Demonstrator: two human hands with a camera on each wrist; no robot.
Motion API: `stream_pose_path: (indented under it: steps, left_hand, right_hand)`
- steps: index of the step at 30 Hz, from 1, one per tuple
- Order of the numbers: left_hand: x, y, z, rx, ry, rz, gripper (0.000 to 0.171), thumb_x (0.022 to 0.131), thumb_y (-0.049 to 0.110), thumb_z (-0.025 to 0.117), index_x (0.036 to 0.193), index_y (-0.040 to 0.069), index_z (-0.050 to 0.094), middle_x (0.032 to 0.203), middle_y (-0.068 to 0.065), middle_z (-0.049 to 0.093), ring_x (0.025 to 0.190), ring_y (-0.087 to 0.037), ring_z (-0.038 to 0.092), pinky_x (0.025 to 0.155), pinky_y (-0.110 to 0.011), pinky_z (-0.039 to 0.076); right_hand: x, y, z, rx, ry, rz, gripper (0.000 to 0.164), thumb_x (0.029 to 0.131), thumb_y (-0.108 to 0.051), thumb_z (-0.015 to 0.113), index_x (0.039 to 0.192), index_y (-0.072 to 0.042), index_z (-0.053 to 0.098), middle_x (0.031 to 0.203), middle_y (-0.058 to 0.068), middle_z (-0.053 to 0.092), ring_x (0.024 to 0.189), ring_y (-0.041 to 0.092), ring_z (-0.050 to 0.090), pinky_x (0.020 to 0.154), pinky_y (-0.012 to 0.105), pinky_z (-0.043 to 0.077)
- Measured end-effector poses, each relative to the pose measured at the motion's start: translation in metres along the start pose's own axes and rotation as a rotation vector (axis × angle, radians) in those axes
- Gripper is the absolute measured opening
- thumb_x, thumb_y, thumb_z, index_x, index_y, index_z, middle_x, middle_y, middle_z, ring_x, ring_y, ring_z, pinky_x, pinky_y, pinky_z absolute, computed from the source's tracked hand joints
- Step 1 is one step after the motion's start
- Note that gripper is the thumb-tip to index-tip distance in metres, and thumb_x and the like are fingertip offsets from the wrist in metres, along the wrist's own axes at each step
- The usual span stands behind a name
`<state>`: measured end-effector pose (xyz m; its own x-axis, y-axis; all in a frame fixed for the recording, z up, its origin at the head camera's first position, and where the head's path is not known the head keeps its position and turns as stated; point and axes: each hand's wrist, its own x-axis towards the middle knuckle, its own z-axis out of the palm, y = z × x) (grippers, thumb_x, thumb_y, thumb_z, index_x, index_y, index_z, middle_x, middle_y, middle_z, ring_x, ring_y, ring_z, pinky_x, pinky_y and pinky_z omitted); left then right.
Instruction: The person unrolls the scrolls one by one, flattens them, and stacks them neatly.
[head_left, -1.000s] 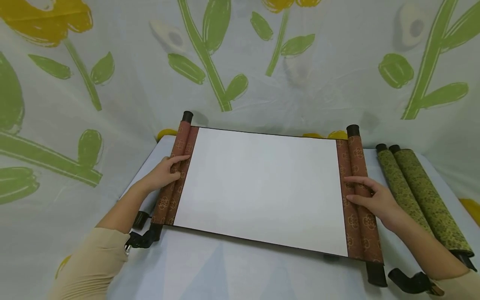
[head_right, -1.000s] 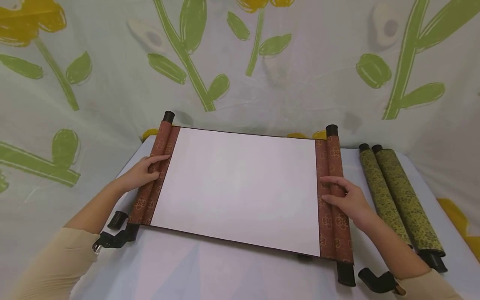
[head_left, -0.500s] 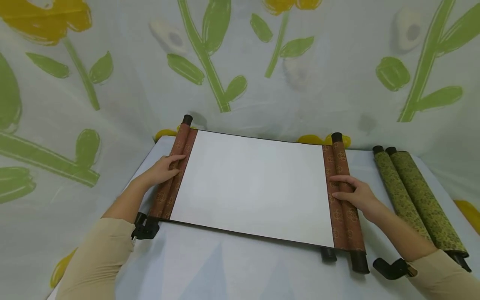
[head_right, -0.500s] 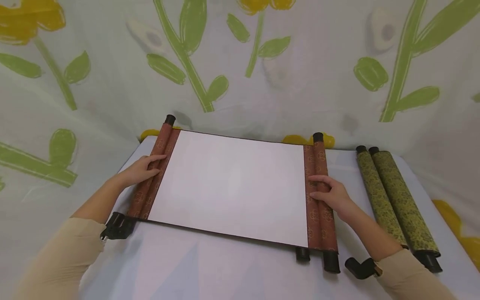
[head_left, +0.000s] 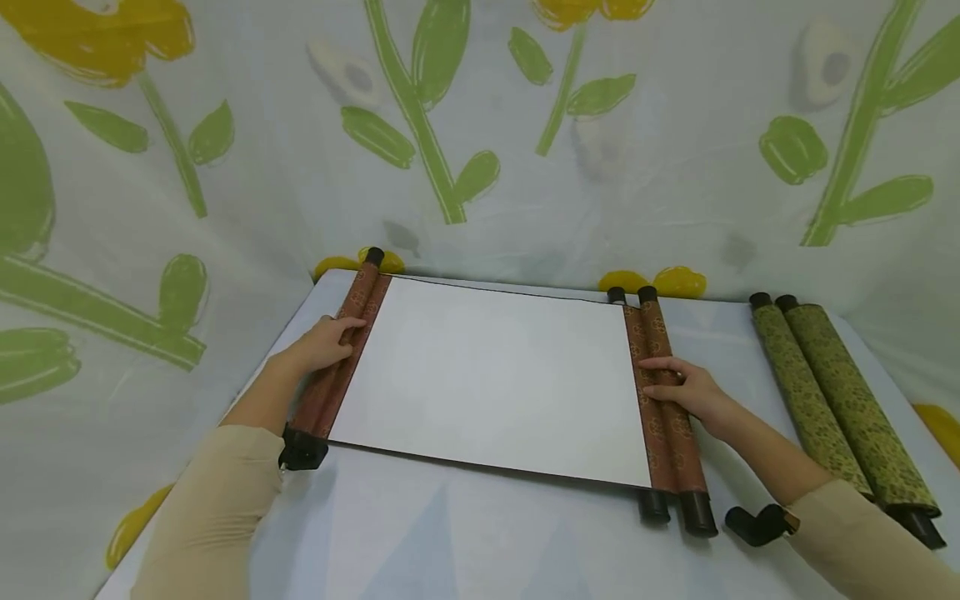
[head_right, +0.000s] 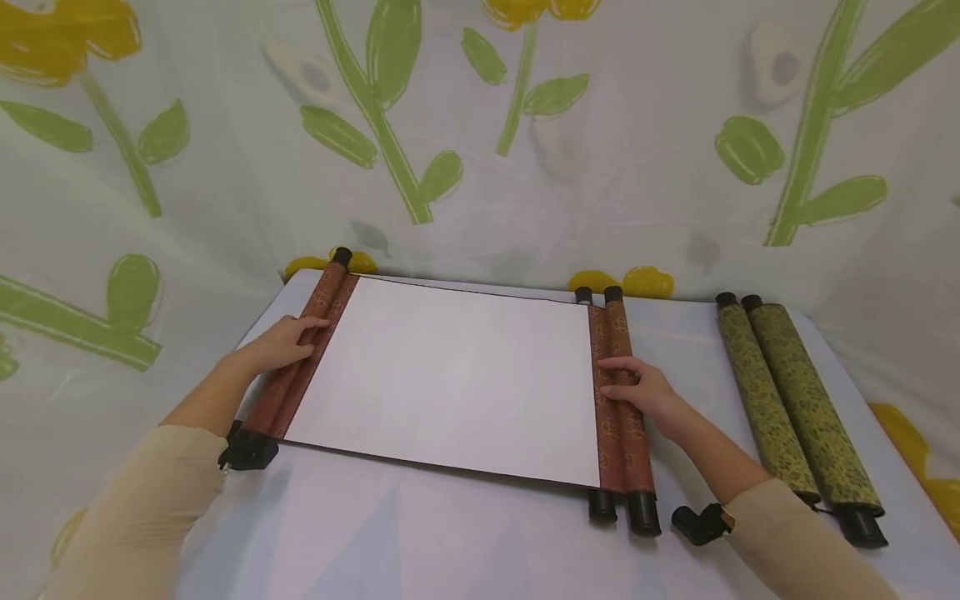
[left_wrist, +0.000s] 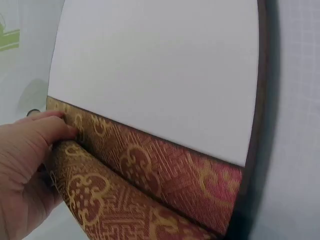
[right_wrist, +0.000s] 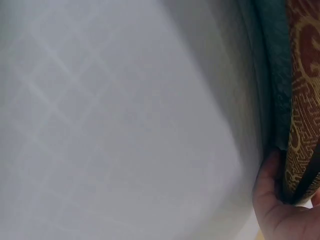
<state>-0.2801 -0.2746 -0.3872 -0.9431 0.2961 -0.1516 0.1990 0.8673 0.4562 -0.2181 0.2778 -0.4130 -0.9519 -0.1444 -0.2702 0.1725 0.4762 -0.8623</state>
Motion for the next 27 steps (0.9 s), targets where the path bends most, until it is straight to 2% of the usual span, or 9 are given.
stream_pose_path:
  steps: [4,8,13,21,27]
  left_hand:
    - [0.0,0.001,0.004,0.042,0.021,-0.037,0.052,0.085,0.0,0.048,0.137,-0.003,0.043,0.124,-0.04,0.038,0.105,-0.044,0.043,0.077,-0.05,0.043]
    - [0.003,0.002,0.011,0.085,0.051,-0.026,0.051,0.083,-0.001,0.048,0.134,-0.001,0.045,0.121,-0.043,0.031,0.105,-0.05,0.039,0.078,-0.054,0.042]
    - [0.005,0.001,0.022,0.143,0.091,-0.015,0.046,0.084,-0.002,0.05,0.13,-0.001,0.049,0.12,-0.041,0.028,0.104,-0.048,0.034,0.078,-0.052,0.041]
    - [0.0,-0.001,0.028,0.106,0.118,-0.046,0.043,0.09,0.0,0.051,0.132,-0.004,0.048,0.133,-0.038,0.022,0.121,-0.052,0.025,0.09,-0.058,0.038]
    - [0.005,0.008,0.032,0.031,0.174,-0.06,0.051,0.093,0.013,0.053,0.139,-0.004,0.04,0.14,-0.036,0.027,0.128,-0.053,0.027,0.098,-0.061,0.033]
  right_hand:
    - [0.001,0.0,0.002,0.024,-0.022,0.017,0.063,0.087,-0.023,0.069,0.138,0.0,0.041,0.15,0.029,0.019,0.138,0.047,0.014,0.105,0.059,0.023]
    - [0.0,0.001,0.003,0.044,-0.027,0.043,0.06,0.089,-0.021,0.066,0.14,-0.002,0.04,0.15,0.029,0.017,0.137,0.046,0.017,0.105,0.058,0.026]
    - [-0.004,0.001,0.003,0.042,-0.015,0.046,0.058,0.091,-0.017,0.062,0.141,0.0,0.038,0.149,0.031,0.019,0.132,0.046,0.025,0.102,0.057,0.029]
    - [-0.009,-0.003,0.006,0.074,0.068,0.076,0.056,0.089,-0.01,0.064,0.138,0.005,0.04,0.148,0.034,0.016,0.136,0.049,0.017,0.106,0.059,0.022]
    - [-0.02,0.0,0.006,0.007,0.091,0.025,0.065,0.09,-0.019,0.064,0.142,0.005,0.033,0.146,0.034,0.019,0.131,0.05,0.024,0.102,0.061,0.027]
